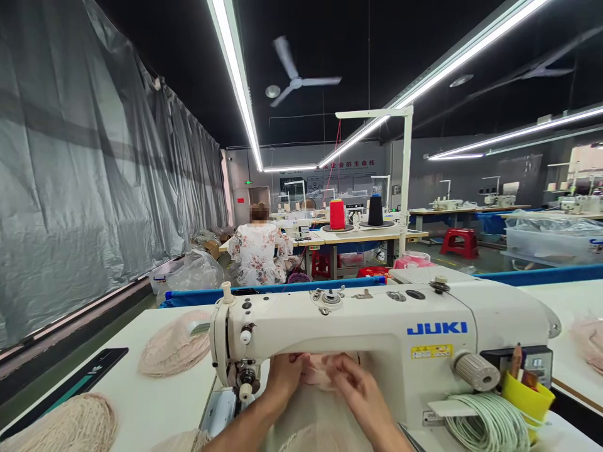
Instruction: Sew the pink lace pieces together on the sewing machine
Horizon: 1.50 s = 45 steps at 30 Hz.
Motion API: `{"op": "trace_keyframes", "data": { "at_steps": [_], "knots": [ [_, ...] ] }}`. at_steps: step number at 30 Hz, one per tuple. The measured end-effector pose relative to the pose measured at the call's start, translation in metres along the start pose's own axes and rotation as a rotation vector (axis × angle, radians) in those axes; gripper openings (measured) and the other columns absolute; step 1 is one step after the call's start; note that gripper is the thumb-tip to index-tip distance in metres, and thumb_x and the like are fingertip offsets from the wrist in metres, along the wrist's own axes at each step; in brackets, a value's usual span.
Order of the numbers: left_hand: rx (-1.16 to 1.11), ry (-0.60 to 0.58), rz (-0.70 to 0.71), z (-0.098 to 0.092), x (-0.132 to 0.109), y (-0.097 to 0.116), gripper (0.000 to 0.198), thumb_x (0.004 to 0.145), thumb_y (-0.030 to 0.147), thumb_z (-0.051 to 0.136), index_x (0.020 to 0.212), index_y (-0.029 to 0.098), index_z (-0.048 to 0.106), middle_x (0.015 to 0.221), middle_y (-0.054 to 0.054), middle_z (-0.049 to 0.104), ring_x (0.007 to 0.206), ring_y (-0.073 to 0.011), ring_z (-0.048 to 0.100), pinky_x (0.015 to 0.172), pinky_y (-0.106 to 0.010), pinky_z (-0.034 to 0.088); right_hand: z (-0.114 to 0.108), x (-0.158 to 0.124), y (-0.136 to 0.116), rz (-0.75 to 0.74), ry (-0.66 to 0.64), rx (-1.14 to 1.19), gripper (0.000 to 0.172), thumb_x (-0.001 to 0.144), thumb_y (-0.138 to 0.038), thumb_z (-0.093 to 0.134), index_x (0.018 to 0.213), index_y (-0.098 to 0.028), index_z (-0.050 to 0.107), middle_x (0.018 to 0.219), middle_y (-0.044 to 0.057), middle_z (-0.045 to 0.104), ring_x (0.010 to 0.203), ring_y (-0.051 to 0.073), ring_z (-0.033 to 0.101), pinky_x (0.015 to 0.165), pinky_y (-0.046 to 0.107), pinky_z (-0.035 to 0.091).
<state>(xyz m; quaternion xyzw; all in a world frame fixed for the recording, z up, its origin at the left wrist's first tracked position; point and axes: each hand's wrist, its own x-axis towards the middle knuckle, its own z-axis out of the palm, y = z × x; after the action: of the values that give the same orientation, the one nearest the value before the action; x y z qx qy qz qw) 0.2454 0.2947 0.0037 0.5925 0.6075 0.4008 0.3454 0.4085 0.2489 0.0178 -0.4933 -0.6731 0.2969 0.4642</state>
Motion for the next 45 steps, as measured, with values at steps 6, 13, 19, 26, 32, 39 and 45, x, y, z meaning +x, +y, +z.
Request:
{"op": "trace_keyframes", "data": {
  "at_steps": [6,13,19,26,32,39,45],
  "knots": [
    [0.039,-0.039,0.046,-0.004,-0.011,0.014,0.024,0.094,0.035,0.059,0.105,0.013,0.063,0.106,-0.006,0.065,0.096,-0.0200,0.063,0.089,-0.042,0.052,-0.079,-0.070,-0.078,0.061,0.232,0.315,0.043,0.070,-0.068,0.061,0.069,-0.026,0.055,0.074,0.005,0.064,0.081,0.028,0.063,0.068,0.033,0.052],
    [0.018,-0.115,0.262,-0.020,-0.103,0.052,0.047,0.092,0.020,0.047,0.137,0.010,0.047,0.143,-0.018,0.043,0.140,-0.0270,0.031,0.117,-0.041,0.020,-0.108,-0.110,-0.125,0.116,-0.050,0.333,0.043,0.082,-0.066,0.059,0.085,-0.026,0.046,0.055,-0.009,0.044,0.040,0.007,0.032,0.044,0.022,0.029],
    [-0.511,-0.800,0.360,-0.045,-0.175,0.096,0.111,0.064,0.065,0.078,0.150,0.017,0.029,0.144,-0.017,0.045,0.132,-0.0283,0.043,0.109,-0.039,0.033,-0.087,-0.121,-0.142,0.050,-0.377,0.196,0.046,0.084,-0.067,0.057,0.082,-0.021,0.053,0.049,-0.010,0.044,0.038,0.005,0.022,0.039,0.020,0.015],
    [-0.466,-0.830,0.139,-0.077,-0.209,0.103,0.059,0.060,0.068,0.077,0.071,0.011,0.068,0.055,0.002,0.053,0.051,-0.0072,0.041,0.058,-0.022,0.034,-0.074,-0.139,-0.145,0.055,-0.477,0.065,0.037,0.087,-0.059,0.056,0.087,-0.022,0.057,0.051,-0.009,0.051,0.036,0.006,0.029,0.034,0.018,0.018],
    [-0.543,-0.745,0.062,-0.090,-0.240,0.072,0.072,0.052,0.079,0.074,0.074,0.012,0.061,0.067,-0.002,0.061,0.063,-0.0119,0.056,0.064,-0.024,0.042,-0.050,-0.167,-0.118,0.111,-0.710,0.135,0.036,0.083,-0.052,0.064,0.071,-0.018,0.061,0.056,-0.003,0.057,0.051,0.009,0.043,0.049,0.021,0.027],
    [-0.360,-0.766,-0.124,-0.095,-0.253,0.042,0.042,0.058,0.049,0.079,0.074,0.011,0.072,0.041,0.008,0.045,0.037,-0.0042,0.031,0.039,-0.020,0.019,-0.029,-0.157,-0.108,0.108,-0.656,0.106,0.047,0.083,-0.067,0.056,0.070,-0.022,0.052,0.048,-0.009,0.034,0.045,0.010,0.026,0.044,0.024,0.016],
    [-0.323,-0.802,-0.076,-0.109,-0.254,0.037,0.033,0.062,0.025,0.057,0.085,0.011,0.077,0.035,0.008,0.042,0.034,-0.0054,0.029,0.041,-0.021,0.020,-0.025,-0.153,-0.104,0.070,-0.673,0.100,0.053,0.082,-0.070,0.054,0.064,-0.022,0.042,0.058,-0.008,0.029,0.056,0.011,0.025,0.052,0.026,0.019]
  ]
}}
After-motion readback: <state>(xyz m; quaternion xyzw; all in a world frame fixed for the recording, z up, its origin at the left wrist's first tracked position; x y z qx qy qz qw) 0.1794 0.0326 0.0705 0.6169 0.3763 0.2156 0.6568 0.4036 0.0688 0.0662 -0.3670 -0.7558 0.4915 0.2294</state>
